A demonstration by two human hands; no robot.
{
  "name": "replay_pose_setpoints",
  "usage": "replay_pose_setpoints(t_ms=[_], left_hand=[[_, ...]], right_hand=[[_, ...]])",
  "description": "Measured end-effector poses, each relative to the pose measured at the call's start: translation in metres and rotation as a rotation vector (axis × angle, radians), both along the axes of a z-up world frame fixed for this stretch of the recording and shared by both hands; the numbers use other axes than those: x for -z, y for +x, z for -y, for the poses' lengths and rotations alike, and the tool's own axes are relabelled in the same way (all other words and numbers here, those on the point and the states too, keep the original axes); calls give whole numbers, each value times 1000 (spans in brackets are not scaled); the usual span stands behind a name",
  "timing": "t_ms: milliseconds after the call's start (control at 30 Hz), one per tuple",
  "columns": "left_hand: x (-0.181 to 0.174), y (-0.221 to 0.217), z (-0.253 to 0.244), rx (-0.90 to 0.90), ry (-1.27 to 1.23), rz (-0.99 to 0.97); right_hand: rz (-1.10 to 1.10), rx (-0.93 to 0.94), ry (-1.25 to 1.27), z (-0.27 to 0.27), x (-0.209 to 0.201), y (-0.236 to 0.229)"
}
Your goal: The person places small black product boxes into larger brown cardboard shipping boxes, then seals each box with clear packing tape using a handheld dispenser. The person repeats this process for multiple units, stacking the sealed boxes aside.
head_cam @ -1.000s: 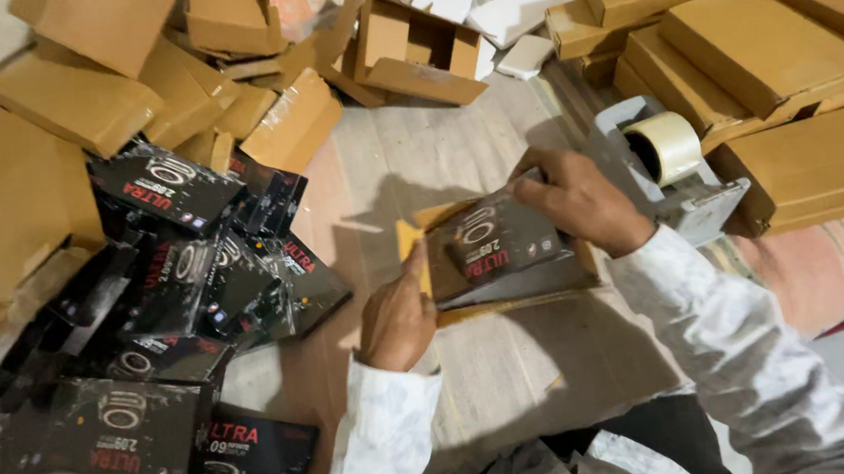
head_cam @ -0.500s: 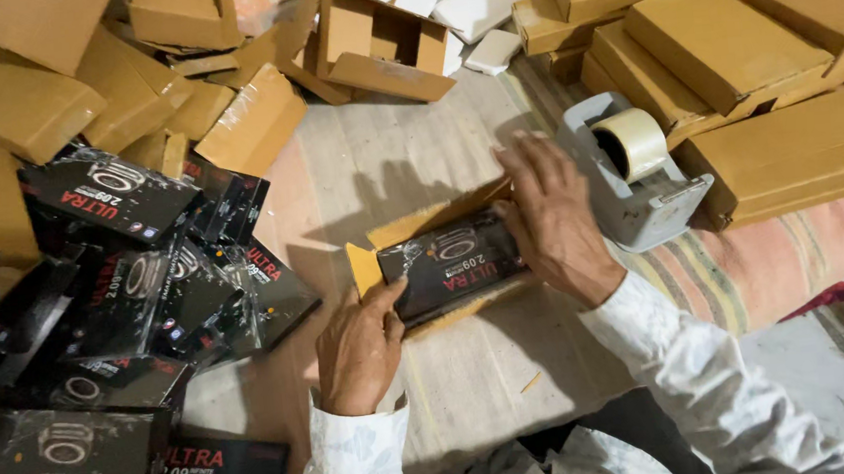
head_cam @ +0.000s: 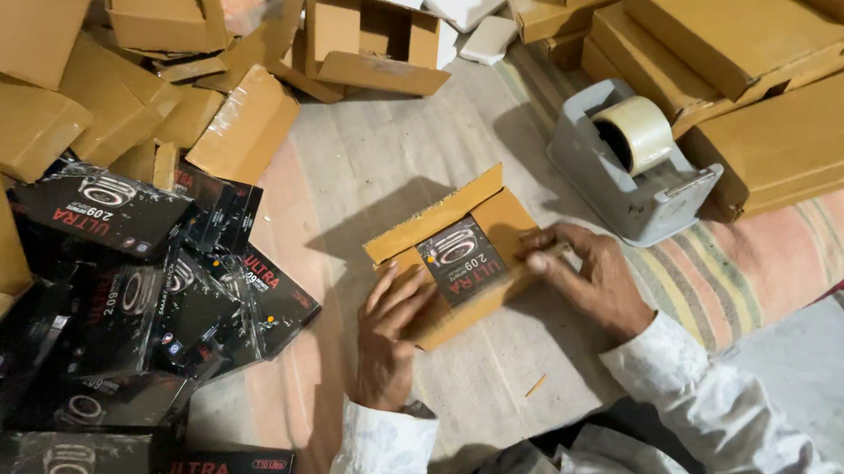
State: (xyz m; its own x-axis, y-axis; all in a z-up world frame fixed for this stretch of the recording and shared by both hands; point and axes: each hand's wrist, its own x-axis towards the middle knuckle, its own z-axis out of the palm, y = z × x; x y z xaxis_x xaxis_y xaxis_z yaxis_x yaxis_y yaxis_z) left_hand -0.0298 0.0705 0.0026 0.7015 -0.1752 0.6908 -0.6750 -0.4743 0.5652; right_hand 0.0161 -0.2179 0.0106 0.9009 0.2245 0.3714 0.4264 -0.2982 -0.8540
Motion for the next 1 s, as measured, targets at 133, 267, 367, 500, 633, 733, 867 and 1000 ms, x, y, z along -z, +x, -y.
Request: replay_pose_setpoints(t_ms=[133,267,367,500,633,733,867,1000], left_hand=[[-6,10,14,-221,-137,-223],[-18,31,20,-493,11,-169],[-24,38,14,-474,293,-182],[-22,27,30,-417,662,-247],[-16,15,72,-483,685,-258],[-22,16,103,-441,656,-325],[-36,35,144,-412,731,-442],[-41,60,182,-404,691,-510]], right_hand=[[-108,272,-85,-9,9,28],[146,180,-253,-18,17,42],[78,176,-246,-22,21,40],[3,225,-54,-29,18,28],[144,322,129,-20,5,0],[267,451,0,9,-14,-15],[279,798,-262,73,-46,-6],[276,789,-618,118,-58,22]])
